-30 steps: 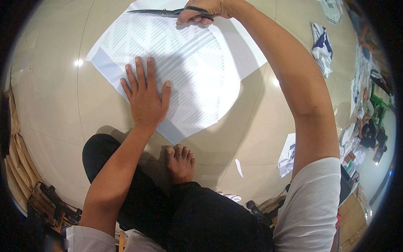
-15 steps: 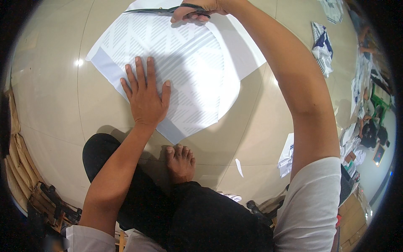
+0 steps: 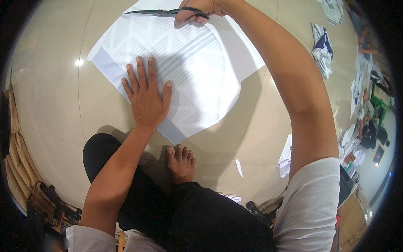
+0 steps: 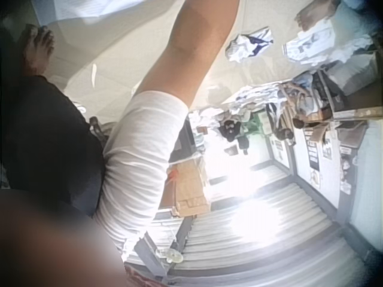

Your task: The person sits on the floor and uses scissors to cut a piece of patterned fabric, following a paper template. They then fold the cut fabric and place it on a pile.

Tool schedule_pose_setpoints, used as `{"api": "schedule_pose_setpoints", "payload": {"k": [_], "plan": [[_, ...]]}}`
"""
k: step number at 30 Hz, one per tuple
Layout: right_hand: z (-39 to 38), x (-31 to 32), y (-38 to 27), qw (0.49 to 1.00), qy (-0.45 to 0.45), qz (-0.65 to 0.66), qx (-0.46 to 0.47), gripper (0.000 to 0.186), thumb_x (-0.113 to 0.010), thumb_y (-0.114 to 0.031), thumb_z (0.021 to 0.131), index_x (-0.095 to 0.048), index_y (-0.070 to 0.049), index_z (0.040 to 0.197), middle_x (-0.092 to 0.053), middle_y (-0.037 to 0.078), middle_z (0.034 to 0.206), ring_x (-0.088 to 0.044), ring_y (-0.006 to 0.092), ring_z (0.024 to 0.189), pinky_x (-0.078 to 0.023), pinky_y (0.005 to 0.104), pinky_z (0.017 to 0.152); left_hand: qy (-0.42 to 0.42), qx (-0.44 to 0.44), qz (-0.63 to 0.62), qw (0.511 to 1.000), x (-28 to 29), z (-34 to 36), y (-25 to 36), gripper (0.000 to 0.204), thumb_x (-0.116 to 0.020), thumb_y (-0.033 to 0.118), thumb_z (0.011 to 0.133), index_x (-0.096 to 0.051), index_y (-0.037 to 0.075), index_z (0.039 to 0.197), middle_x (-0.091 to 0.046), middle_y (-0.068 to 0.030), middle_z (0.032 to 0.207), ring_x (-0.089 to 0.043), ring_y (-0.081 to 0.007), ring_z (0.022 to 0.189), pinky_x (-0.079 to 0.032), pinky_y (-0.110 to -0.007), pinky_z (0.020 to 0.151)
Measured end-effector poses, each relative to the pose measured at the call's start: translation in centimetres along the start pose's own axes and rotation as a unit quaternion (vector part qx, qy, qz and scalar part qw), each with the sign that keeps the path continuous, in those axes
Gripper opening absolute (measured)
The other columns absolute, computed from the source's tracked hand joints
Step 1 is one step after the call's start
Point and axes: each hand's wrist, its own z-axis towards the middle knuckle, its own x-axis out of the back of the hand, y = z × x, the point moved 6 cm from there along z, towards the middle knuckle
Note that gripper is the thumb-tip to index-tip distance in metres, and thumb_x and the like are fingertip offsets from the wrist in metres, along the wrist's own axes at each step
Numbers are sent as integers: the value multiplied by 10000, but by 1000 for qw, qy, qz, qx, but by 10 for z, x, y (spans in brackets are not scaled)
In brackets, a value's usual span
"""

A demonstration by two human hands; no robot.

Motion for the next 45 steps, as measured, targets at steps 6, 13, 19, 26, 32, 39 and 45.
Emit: {"api": "schedule_pose_setpoints", "payload": {"k": [6, 13, 19, 26, 32, 39, 45], "plan": [[-2, -8, -8, 998, -8, 58, 2, 262, -841, -324, 847, -725, -108, 753, -596, -10, 624, -509, 106, 544, -373, 283, 495, -4, 2, 3, 1000, 0, 0, 0, 763, -457, 501, 1075, -248, 137, 1713, -193, -213, 1765, -103, -517, 1621, -60, -699, 1280], [2, -8, -14, 998, -4, 60, 10, 240, -831, -298, 845, -698, -133, 733, -586, -13, 628, -498, 112, 547, -366, 289, 499, -3, 4, 5, 1000, 1, 1, 0, 762, -461, 495, 1073, -247, 144, 1714, -195, -210, 1765, -106, -512, 1622, -63, -692, 1283], [7, -10, -12, 999, -7, 49, 12, 234, -837, -262, 833, -677, -140, 715, -572, -12, 619, -487, 113, 533, -357, 294, 487, -4, 4, 4, 1000, 1, 0, 0, 762, -464, 496, 1073, -251, 142, 1713, -196, -211, 1765, -108, -515, 1620, -67, -695, 1282], [8, -15, -13, 996, -14, 81, 26, 253, -835, -280, 836, -670, -150, 695, -560, -18, 610, -481, 106, 527, -357, 296, 482, 2, -2, 1, 1000, 2, 0, 1, 759, -459, 497, 1078, -253, 133, 1711, -202, -225, 1760, -112, -529, 1615, -74, -705, 1274], [14, -17, -17, 995, -22, 90, 32, 249, -836, -292, 842, -680, -155, 705, -559, -22, 614, -473, 100, 526, -356, 289, 477, 0, -2, -1, 1000, 2, 0, 0, 764, -457, 502, 1079, -245, 132, 1713, -199, -229, 1761, -112, -532, 1614, -71, -706, 1272], [18, -18, -13, 993, -35, 109, 37, 225, -846, -248, 840, -691, -131, 727, -561, -21, 612, -496, 99, 538, -368, 285, 472, 2, -4, -4, 1000, 2, 1, 1, 763, -456, 495, 1078, -243, 128, 1713, -195, -226, 1763, -111, -533, 1613, -68, -707, 1272], [12, -16, -16, 989, 11, 146, 26, 246, -831, -287, 860, -726, -90, 758, -590, -4, 619, -537, 122, 553, -415, 295, 500, 3, -4, -14, 1000, 4, 0, -1, 761, -482, 484, 1069, -285, 107, 1699, -220, -239, 1753, -121, -538, 1610, -73, -714, 1266]]}}
